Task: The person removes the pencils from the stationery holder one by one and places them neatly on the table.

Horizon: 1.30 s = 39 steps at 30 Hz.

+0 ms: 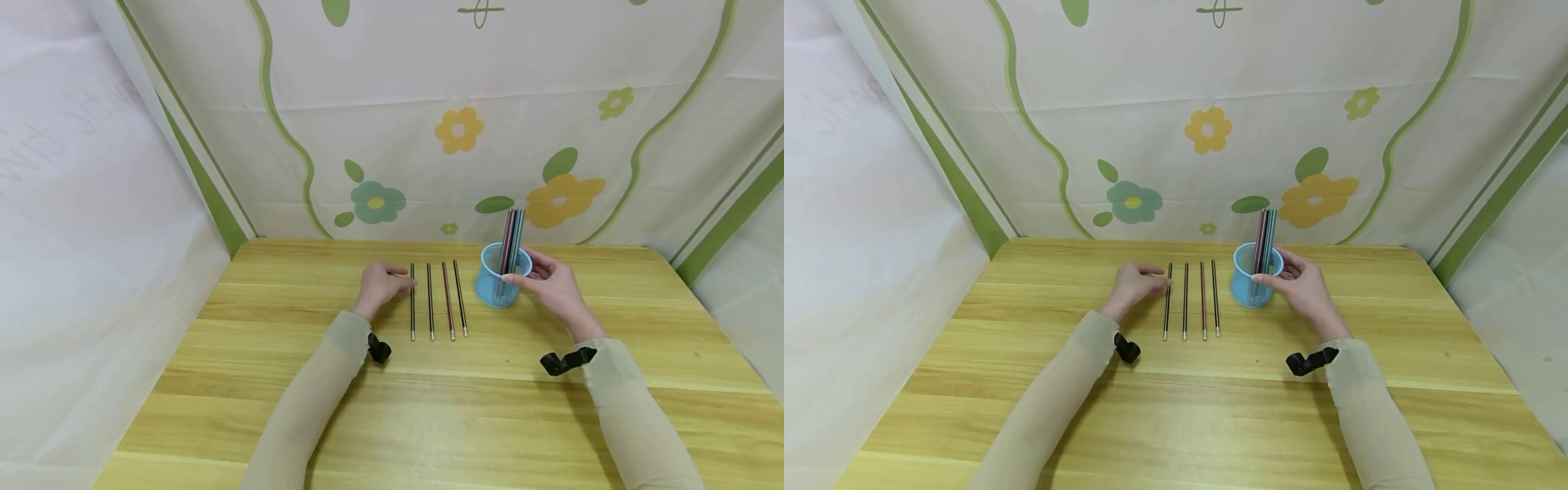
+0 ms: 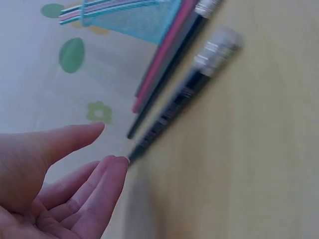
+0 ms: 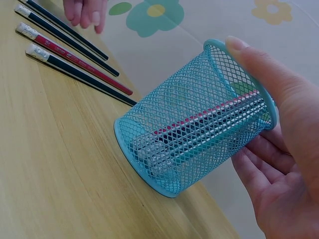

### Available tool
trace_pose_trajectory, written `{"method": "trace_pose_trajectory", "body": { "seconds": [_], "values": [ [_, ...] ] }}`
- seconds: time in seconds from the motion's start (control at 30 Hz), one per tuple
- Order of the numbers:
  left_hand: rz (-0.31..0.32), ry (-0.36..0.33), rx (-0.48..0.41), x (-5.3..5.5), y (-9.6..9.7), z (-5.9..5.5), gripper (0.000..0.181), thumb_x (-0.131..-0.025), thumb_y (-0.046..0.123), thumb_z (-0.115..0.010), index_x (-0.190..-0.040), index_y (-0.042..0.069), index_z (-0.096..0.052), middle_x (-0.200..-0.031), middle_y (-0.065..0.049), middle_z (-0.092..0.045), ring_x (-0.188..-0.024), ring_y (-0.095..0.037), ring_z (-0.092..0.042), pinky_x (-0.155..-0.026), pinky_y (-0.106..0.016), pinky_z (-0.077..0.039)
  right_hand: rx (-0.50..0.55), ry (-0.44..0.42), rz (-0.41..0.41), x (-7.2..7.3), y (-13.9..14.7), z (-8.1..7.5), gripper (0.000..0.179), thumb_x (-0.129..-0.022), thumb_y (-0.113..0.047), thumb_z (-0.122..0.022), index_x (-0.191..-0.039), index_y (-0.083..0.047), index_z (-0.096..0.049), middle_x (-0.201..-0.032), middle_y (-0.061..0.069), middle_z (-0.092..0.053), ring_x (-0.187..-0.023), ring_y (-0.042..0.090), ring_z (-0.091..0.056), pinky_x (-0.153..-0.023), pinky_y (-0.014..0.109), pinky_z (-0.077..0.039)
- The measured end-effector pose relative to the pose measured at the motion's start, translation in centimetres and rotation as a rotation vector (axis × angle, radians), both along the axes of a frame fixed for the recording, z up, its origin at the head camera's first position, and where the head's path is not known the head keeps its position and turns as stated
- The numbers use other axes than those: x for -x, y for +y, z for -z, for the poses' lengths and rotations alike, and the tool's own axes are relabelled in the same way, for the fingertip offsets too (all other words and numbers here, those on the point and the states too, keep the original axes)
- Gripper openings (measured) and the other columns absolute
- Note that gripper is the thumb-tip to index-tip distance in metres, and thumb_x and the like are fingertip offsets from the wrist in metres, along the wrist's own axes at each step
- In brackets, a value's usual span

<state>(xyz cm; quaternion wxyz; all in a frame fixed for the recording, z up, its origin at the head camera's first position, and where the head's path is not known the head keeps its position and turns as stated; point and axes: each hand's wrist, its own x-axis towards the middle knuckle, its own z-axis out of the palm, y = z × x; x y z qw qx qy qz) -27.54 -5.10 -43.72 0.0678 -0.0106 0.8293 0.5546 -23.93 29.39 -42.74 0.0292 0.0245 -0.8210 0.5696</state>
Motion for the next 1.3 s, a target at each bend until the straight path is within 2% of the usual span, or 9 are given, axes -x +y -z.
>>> {"method": "trace_pose_trajectory", "body": {
  "seconds": [0.13,0.3,0.47,0.57,0.77,0.9,1.03,1.17,1.3],
  "values": [
    [0.022,0.065,-0.016,0.1,0.3,-1.1,0.038,-0.086,0.02,-0.085,-0.118,0.004,-0.074,-0.096,-0.004,-0.075,-0.09,-0.026,-0.073,-0.08,-0.036,-0.06,0.002,0.002,0.0,0.0,0.0,0.1,0.084,-0.089,-0.033,-0.082,-0.156,-0.005,-0.04,-0.149,0.02,-0.05,-0.13,0.029,-0.054,-0.092,0.013,-0.05],
    [0.08,0.142,-0.062,0.2,1.6,-2.6,0.037,-0.086,0.026,-0.086,-0.119,0.012,-0.076,-0.102,0.003,-0.074,-0.096,-0.016,-0.069,-0.084,-0.033,-0.059,0.004,0.006,0.0,0.1,0.0,0.2,0.084,-0.089,-0.033,-0.083,-0.155,-0.005,-0.041,-0.148,0.02,-0.05,-0.129,0.027,-0.055,-0.091,0.014,-0.05],
    [0.148,0.221,-0.143,0.6,4.1,-3.9,0.042,-0.086,0.023,-0.086,-0.124,0.011,-0.073,-0.106,0.001,-0.075,-0.097,-0.012,-0.069,-0.087,-0.029,-0.057,-0.001,0.008,0.002,0.1,0.0,0.3,0.084,-0.089,-0.034,-0.082,-0.155,-0.005,-0.041,-0.148,0.02,-0.051,-0.129,0.028,-0.055,-0.091,0.014,-0.05],
    [0.177,0.243,-0.181,1.0,5.7,-4.6,0.046,-0.085,0.02,-0.086,-0.127,0.008,-0.071,-0.111,-0.003,-0.074,-0.097,-0.012,-0.069,-0.087,-0.027,-0.057,-0.004,0.01,0.0,0.1,-0.1,0.3,0.084,-0.089,-0.034,-0.082,-0.155,-0.005,-0.04,-0.148,0.02,-0.05,-0.129,0.03,-0.055,-0.091,0.014,-0.05],
    [0.218,0.264,-0.181,1.7,8.9,-5.8,0.046,-0.087,0.019,-0.085,-0.129,0.011,-0.07,-0.116,-0.005,-0.073,-0.099,-0.01,-0.068,-0.086,-0.025,-0.057,0.003,0.011,-0.007,0.1,-0.4,0.2,0.083,-0.089,-0.033,-0.082,-0.155,-0.005,-0.041,-0.148,0.02,-0.05,-0.13,0.033,-0.054,-0.091,0.015,-0.051],
    [0.241,0.257,-0.169,2.5,10.9,-5.8,0.046,-0.086,0.022,-0.086,-0.128,0.013,-0.071,-0.12,-0.003,-0.072,-0.101,-0.007,-0.067,-0.086,-0.023,-0.056,0.014,0.014,-0.012,0.2,-0.6,0.2,0.079,-0.09,-0.029,-0.082,-0.155,-0.006,-0.042,-0.148,0.02,-0.051,-0.13,0.032,-0.054,-0.091,0.015,-0.051],
    [0.272,0.259,-0.175,3.2,12.5,-5.3,0.047,-0.085,0.024,-0.086,-0.128,0.014,-0.071,-0.121,0.001,-0.071,-0.105,-0.008,-0.066,-0.086,-0.02,-0.055,0.024,0.017,-0.014,0.2,-0.7,0.2,0.077,-0.09,-0.027,-0.082,-0.154,-0.007,-0.044,-0.149,0.018,-0.051,-0.13,0.03,-0.055,-0.091,0.015,-0.051],
    [0.289,0.258,-0.201,3.6,13.5,-4.7,0.048,-0.087,0.023,-0.085,-0.131,0.009,-0.069,-0.124,0.001,-0.07,-0.112,-0.015,-0.066,-0.088,-0.02,-0.054,0.018,0.028,-0.015,0.2,-0.7,0.4,0.077,-0.09,-0.027,-0.082,-0.154,-0.008,-0.044,-0.148,0.018,-0.051,-0.129,0.028,-0.056,-0.09,0.015,-0.051],
    [0.28,0.232,-0.186,3.7,14.0,-4.1,0.047,-0.09,0.023,-0.082,-0.133,0.008,-0.068,-0.126,0.001,-0.069,-0.111,-0.011,-0.065,-0.089,-0.019,-0.053,0.015,0.038,-0.016,0.2,-0.7,0.4,0.078,-0.09,-0.028,-0.082,-0.154,-0.007,-0.043,-0.148,0.019,-0.051,-0.128,0.028,-0.057,-0.09,0.015,-0.052]
  ]
}}
